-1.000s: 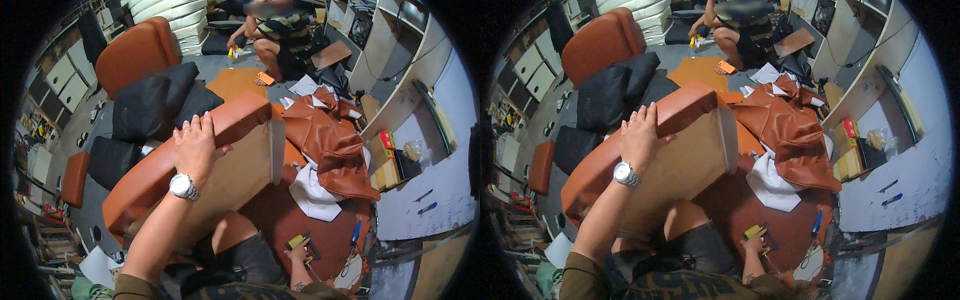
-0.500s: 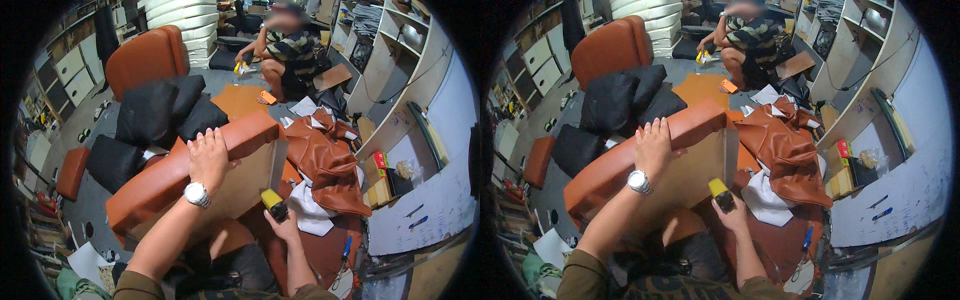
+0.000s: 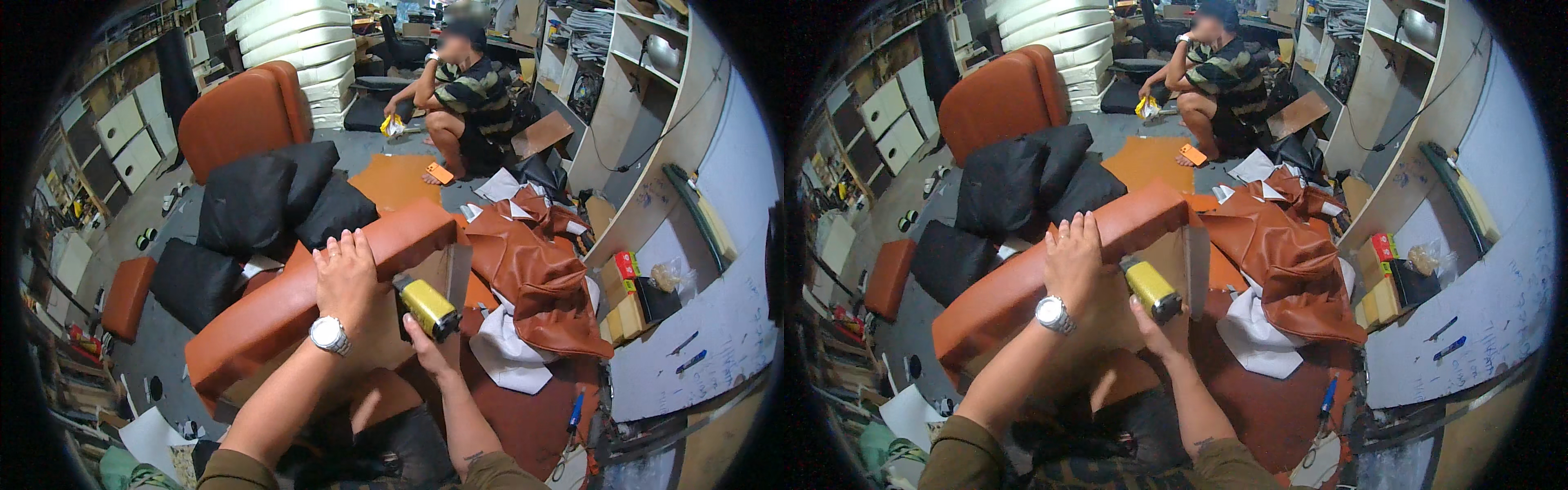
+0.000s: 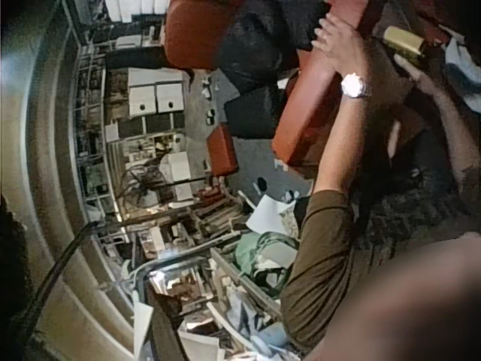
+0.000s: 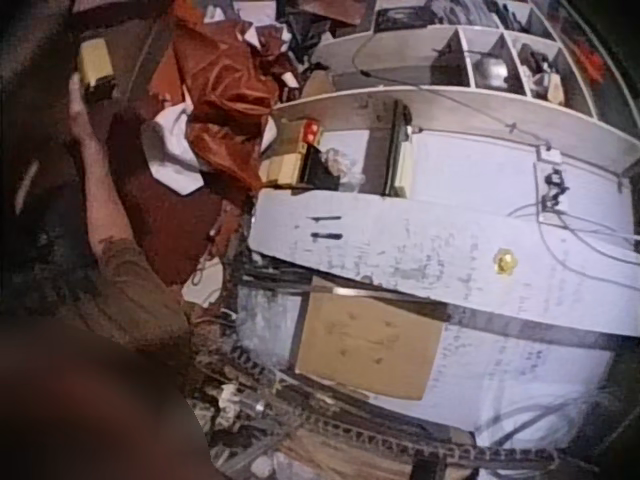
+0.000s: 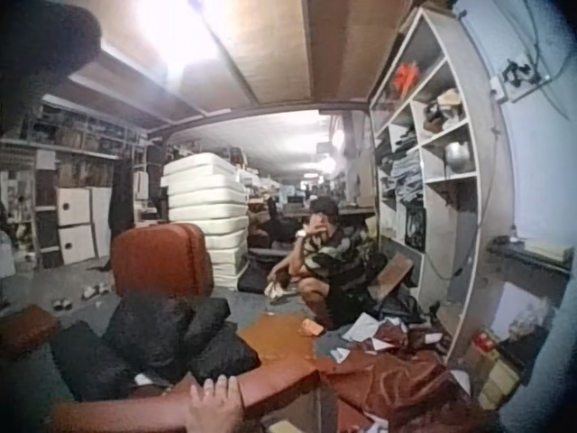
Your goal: The person wraps a rectangular foam cushion with a white protective layer and then covers it with brown leather. They smooth the leather over the foam and use a staple gun to secure the material to the wooden base, repeatedly adjusting the leather and firing staples along the edges.
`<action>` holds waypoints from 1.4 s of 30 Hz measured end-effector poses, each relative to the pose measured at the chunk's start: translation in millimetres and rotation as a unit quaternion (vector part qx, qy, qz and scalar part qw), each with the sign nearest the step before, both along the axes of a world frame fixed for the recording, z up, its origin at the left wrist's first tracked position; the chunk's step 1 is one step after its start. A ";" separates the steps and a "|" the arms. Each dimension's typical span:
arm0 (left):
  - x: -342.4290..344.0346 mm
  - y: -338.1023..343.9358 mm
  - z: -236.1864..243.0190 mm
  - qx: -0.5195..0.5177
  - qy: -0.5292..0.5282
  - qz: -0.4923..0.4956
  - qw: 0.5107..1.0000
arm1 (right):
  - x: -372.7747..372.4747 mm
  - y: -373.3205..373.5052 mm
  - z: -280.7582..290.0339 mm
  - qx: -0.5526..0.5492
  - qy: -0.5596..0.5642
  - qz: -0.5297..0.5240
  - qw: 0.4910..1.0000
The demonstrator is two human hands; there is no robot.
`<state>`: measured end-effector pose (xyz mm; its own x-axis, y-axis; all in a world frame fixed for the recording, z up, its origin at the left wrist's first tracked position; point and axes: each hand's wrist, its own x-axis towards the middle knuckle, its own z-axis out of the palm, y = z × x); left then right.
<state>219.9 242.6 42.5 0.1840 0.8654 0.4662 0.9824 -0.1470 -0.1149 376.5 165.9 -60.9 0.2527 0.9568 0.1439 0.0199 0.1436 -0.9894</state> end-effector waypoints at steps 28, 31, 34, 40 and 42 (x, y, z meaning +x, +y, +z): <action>-74.1 -34.3 46.0 -0.199 -0.048 -0.064 0.977 | -23.7 -39.6 6.8 0.041 0.003 0.030 0.999; -71.1 -37.2 48.8 -0.199 -0.024 -0.063 0.978 | -28.9 -36.8 25.6 0.101 -0.087 0.024 0.991; -68.7 -41.3 45.0 -0.162 -0.005 -0.061 0.985 | -34.7 -36.4 27.6 0.002 -0.095 0.053 0.994; -69.2 -42.9 42.9 -0.166 -0.026 -0.052 0.984 | -38.6 -42.8 -1.4 0.054 -0.136 0.061 0.987; -68.9 -43.8 43.8 -0.163 -0.036 -0.051 0.985 | -17.6 -41.7 -21.3 0.049 -0.124 0.069 0.989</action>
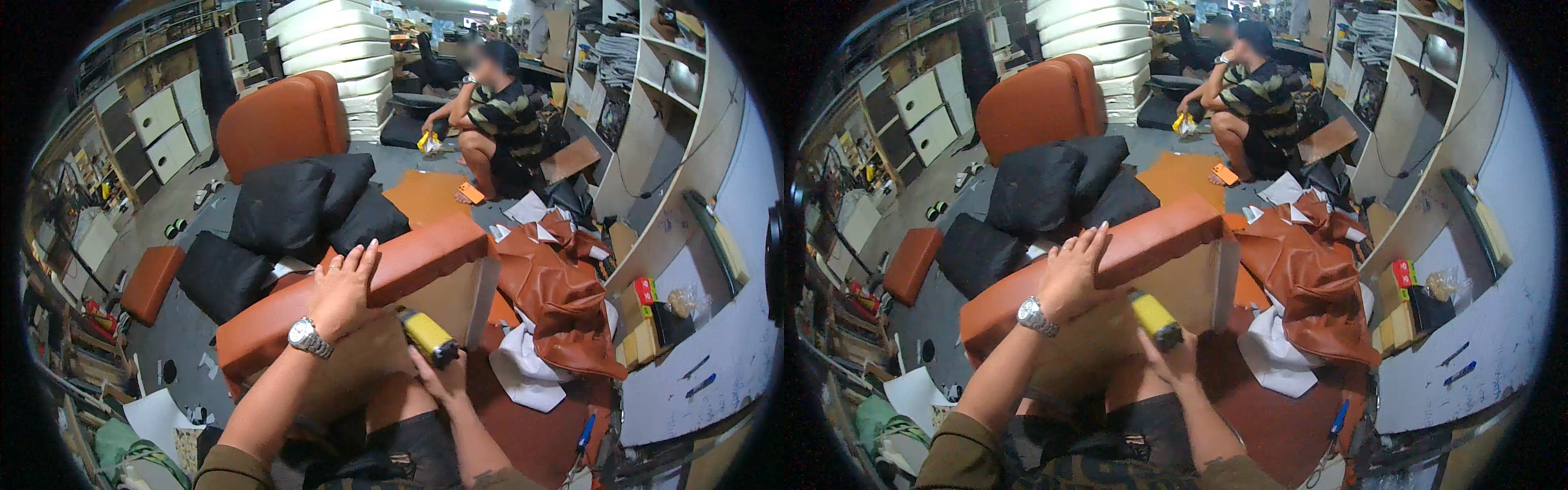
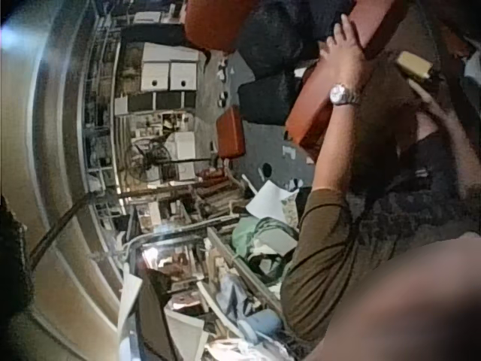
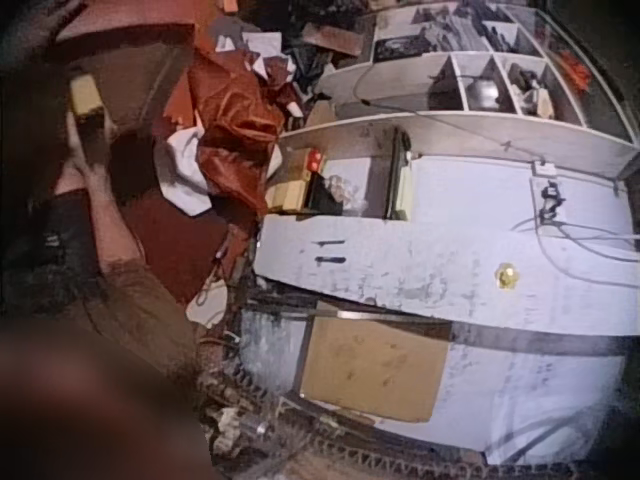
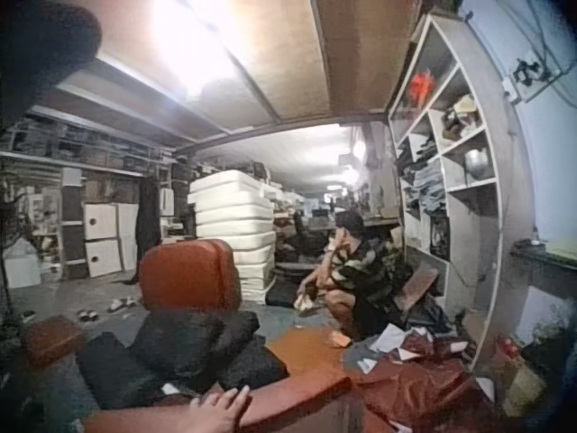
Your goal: The person wraps a rectangular foam cushion with a white protective layer and then covers it with brown leather. They smooth the leather over the foam and use a staple gun to secure the material to the wooden base, repeatedly adjusting the leather and firing staples along the edges.
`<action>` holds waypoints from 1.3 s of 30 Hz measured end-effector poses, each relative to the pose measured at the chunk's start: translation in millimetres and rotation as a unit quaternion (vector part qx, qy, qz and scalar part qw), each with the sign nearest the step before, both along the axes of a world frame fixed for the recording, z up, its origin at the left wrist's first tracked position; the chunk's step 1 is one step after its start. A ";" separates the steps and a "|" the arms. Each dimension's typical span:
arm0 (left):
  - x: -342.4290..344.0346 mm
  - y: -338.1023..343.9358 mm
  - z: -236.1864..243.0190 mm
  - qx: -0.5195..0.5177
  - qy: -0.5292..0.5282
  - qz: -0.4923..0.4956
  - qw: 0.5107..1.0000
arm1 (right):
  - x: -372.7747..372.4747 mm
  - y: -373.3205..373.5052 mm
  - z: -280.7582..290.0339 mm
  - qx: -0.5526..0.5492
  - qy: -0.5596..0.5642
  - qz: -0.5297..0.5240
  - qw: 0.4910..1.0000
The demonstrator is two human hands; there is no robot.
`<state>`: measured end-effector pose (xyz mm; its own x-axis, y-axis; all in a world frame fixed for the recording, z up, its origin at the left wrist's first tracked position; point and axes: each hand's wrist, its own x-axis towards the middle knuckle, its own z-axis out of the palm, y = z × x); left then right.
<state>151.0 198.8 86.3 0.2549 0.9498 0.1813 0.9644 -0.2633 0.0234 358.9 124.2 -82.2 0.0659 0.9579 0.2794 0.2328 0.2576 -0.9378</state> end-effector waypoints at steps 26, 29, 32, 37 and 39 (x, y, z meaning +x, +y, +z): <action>7.1 -90.3 -3.7 0.072 -0.346 -0.075 0.932 | 136.4 96.3 87.1 0.193 -0.224 -0.259 0.920; -65.7 -132.8 5.5 0.153 -0.415 -0.063 0.894 | 105.9 113.8 134.8 0.092 -0.282 -0.324 0.899; -145.1 -185.6 1.6 0.142 -0.522 0.012 0.841 | 106.1 101.8 133.7 -0.057 -0.295 -0.320 0.898; -163.8 -257.1 -41.2 -0.079 -0.602 0.100 0.788 | 150.2 99.8 82.2 0.128 -0.167 -0.362 0.908; -147.9 -266.6 -58.8 -0.094 -0.647 0.080 0.752 | 174.0 112.9 59.3 0.110 -0.103 -0.400 0.904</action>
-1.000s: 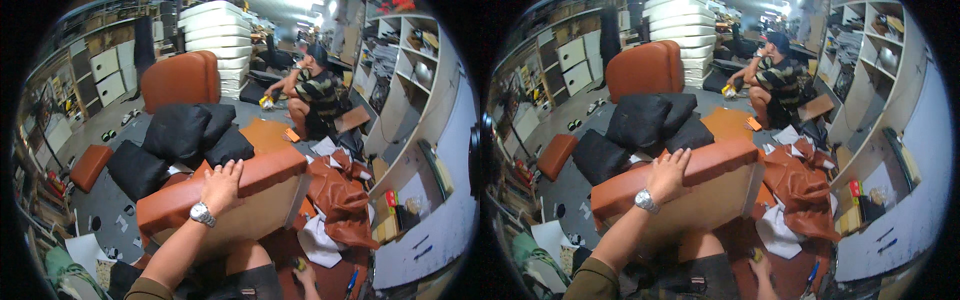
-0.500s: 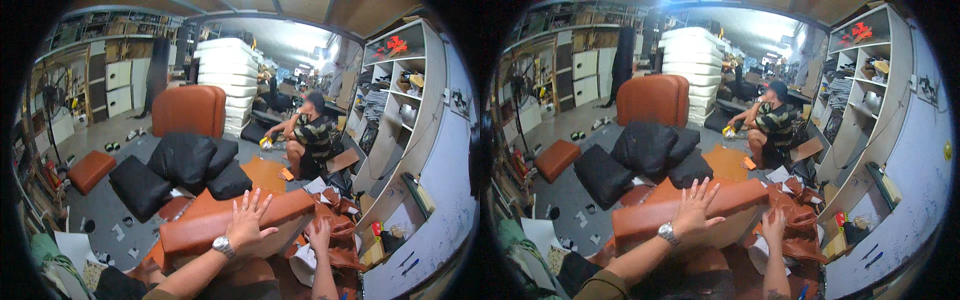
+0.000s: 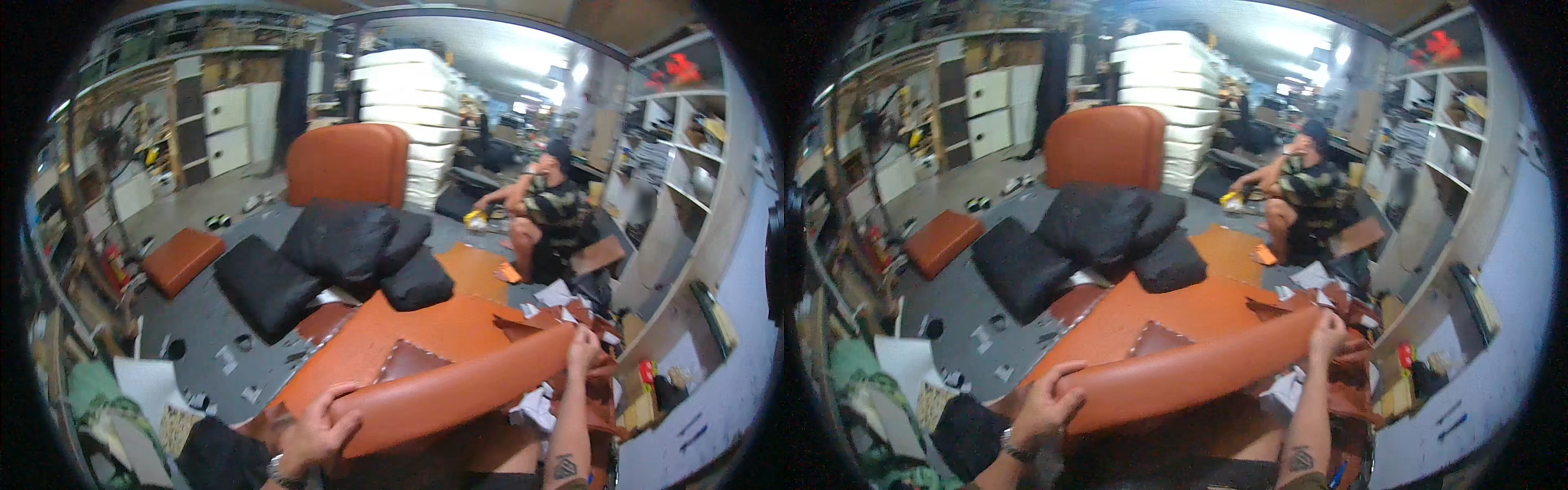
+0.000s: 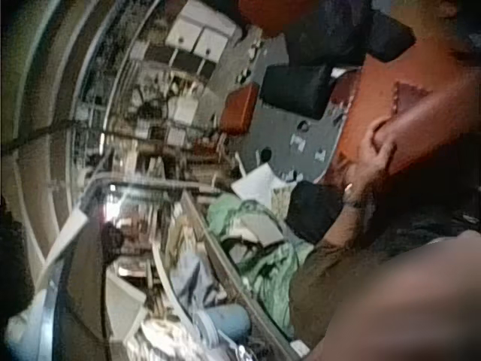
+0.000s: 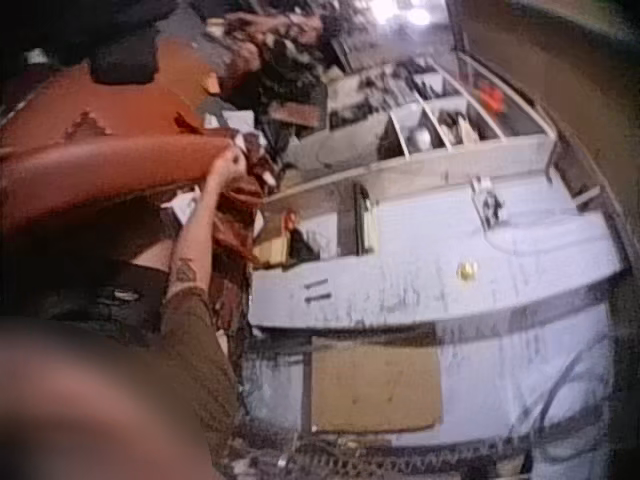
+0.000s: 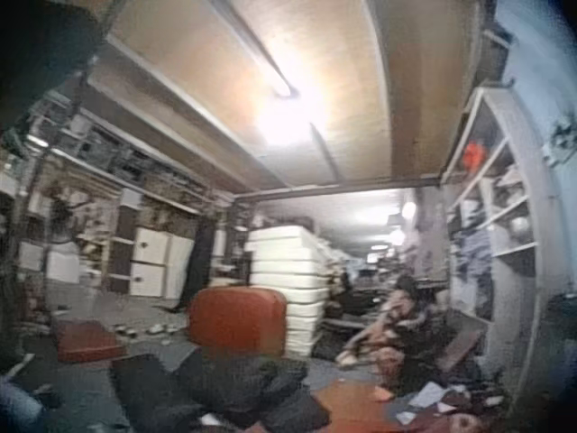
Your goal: The person wraps a rectangular foam cushion with a white protective layer and then covers it with brown leather. They smooth the leather over the foam and use a staple gun to secure the material to the wooden base, repeatedly adjusting the leather and firing staples along the edges.
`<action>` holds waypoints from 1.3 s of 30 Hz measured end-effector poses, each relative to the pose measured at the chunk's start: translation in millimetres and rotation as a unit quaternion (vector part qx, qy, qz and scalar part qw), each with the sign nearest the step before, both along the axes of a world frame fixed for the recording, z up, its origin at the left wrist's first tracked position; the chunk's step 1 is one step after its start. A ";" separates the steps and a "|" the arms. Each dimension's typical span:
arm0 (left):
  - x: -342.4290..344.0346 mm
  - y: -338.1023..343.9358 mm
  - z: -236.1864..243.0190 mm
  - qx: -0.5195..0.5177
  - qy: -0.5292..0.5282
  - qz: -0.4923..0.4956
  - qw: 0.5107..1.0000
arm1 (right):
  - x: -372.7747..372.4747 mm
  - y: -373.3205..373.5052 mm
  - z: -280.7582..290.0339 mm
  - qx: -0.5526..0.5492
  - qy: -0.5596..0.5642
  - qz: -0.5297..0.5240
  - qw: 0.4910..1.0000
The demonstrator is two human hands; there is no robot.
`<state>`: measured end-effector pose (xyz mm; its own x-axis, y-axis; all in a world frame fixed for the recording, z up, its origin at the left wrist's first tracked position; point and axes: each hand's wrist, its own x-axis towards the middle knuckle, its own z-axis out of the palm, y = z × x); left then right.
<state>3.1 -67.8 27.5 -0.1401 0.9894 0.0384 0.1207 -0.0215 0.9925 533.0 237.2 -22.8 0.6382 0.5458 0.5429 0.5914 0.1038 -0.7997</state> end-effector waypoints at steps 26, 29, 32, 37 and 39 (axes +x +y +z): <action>35.9 36.3 -11.7 0.160 -0.008 0.112 0.981 | -55.6 57.8 -43.2 0.215 0.259 0.183 0.924; 40.7 65.7 12.0 0.149 -0.060 0.105 0.981 | -42.6 61.0 -49.7 0.206 0.287 0.114 0.929; 27.9 127.6 39.7 0.141 -0.049 0.144 0.978 | -50.8 61.9 -46.6 0.235 0.263 0.029 0.936; -2.5 218.0 67.4 0.114 -0.107 0.087 0.984 | -86.9 48.1 -32.2 0.213 0.293 -0.053 0.930; -15.3 238.3 67.0 0.108 -0.089 0.093 0.986 | -106.7 43.6 -29.8 0.205 0.283 -0.002 0.937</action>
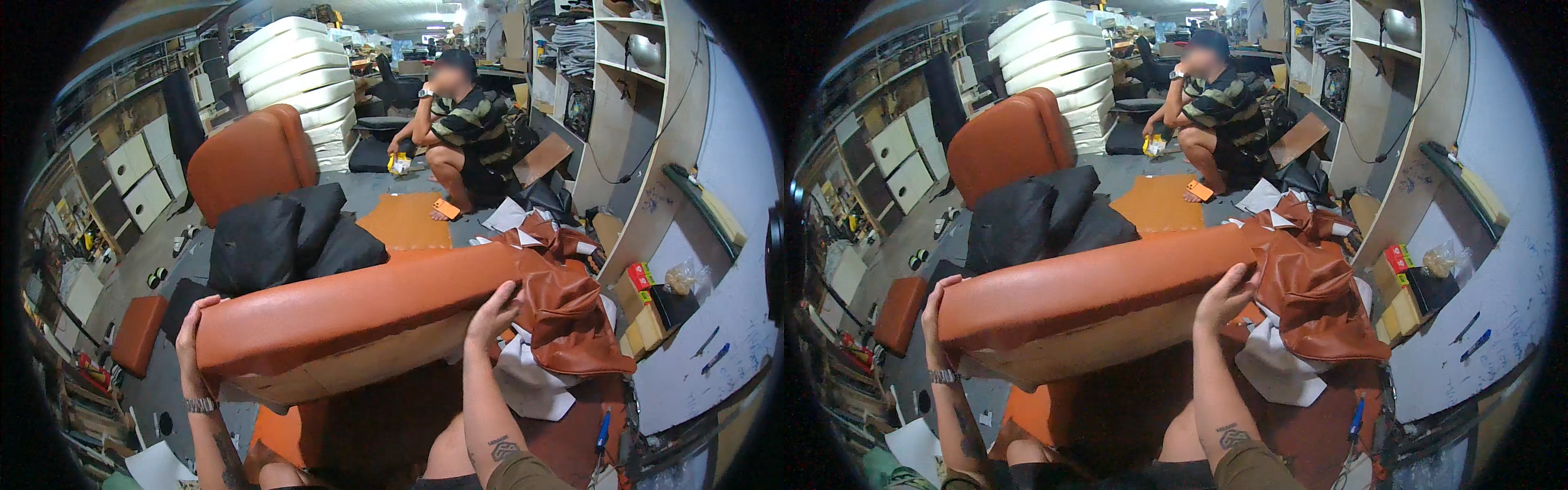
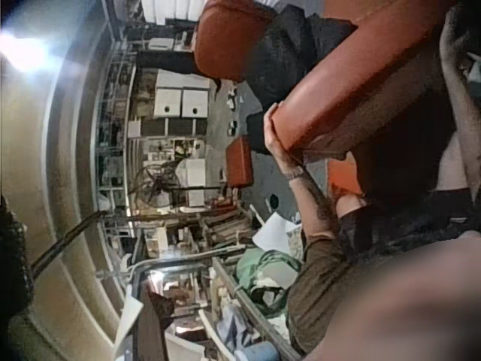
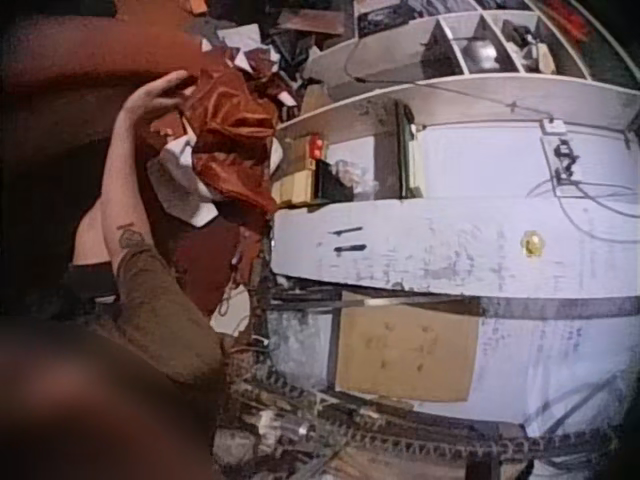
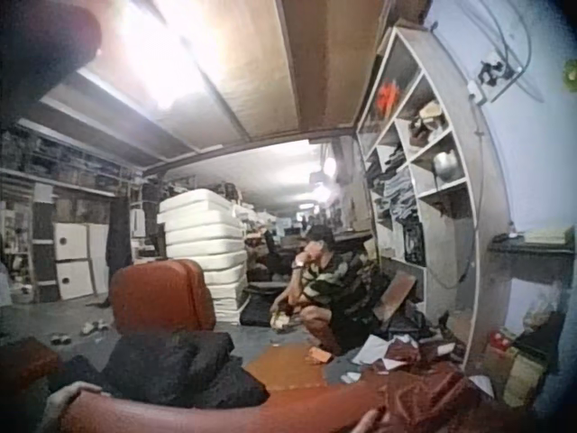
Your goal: The person wraps a rectangular foam cushion with a white protective layer and then covers it with brown leather. They smooth the leather over the foam and use a staple gun to secure the material to the wooden base, repeatedly adjusting the leather and firing staples along the edges.
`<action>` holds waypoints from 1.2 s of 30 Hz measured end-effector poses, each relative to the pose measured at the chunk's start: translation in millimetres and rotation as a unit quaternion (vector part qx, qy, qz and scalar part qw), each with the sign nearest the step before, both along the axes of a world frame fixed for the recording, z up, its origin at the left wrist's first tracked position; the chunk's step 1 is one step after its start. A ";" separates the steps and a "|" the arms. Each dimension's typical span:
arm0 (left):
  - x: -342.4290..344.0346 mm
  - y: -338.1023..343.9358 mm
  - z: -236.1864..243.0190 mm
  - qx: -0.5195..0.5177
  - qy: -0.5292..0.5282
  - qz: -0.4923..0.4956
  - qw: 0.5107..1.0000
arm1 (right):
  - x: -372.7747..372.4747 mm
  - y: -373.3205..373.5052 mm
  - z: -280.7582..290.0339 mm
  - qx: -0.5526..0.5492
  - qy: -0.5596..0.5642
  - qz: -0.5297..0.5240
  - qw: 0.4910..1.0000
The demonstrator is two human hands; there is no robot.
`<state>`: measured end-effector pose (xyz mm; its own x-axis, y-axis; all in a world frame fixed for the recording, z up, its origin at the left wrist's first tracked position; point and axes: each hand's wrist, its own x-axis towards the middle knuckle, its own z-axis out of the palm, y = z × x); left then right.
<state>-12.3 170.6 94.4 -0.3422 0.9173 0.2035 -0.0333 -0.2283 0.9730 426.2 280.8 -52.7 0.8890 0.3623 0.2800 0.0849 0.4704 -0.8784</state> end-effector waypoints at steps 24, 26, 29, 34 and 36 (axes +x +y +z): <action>77.1 -52.8 -64.5 0.164 0.160 0.200 0.953 | -198.4 -66.9 -25.9 -0.134 0.011 0.470 0.872; 95.0 -43.5 -52.5 0.156 0.162 0.223 0.948 | -197.7 -73.7 -20.9 -0.076 0.001 0.487 0.870; 109.3 -35.1 -51.8 0.154 0.168 0.271 0.935 | -189.1 -81.5 -3.2 -0.191 -0.054 0.481 0.854; 96.5 -73.5 -94.8 0.149 0.106 0.308 0.934 | -177.6 -96.5 20.1 -0.164 0.225 0.618 0.735; 88.8 -94.5 -109.0 0.113 0.036 0.297 0.948 | -181.3 -97.7 23.3 -0.192 0.260 0.663 0.675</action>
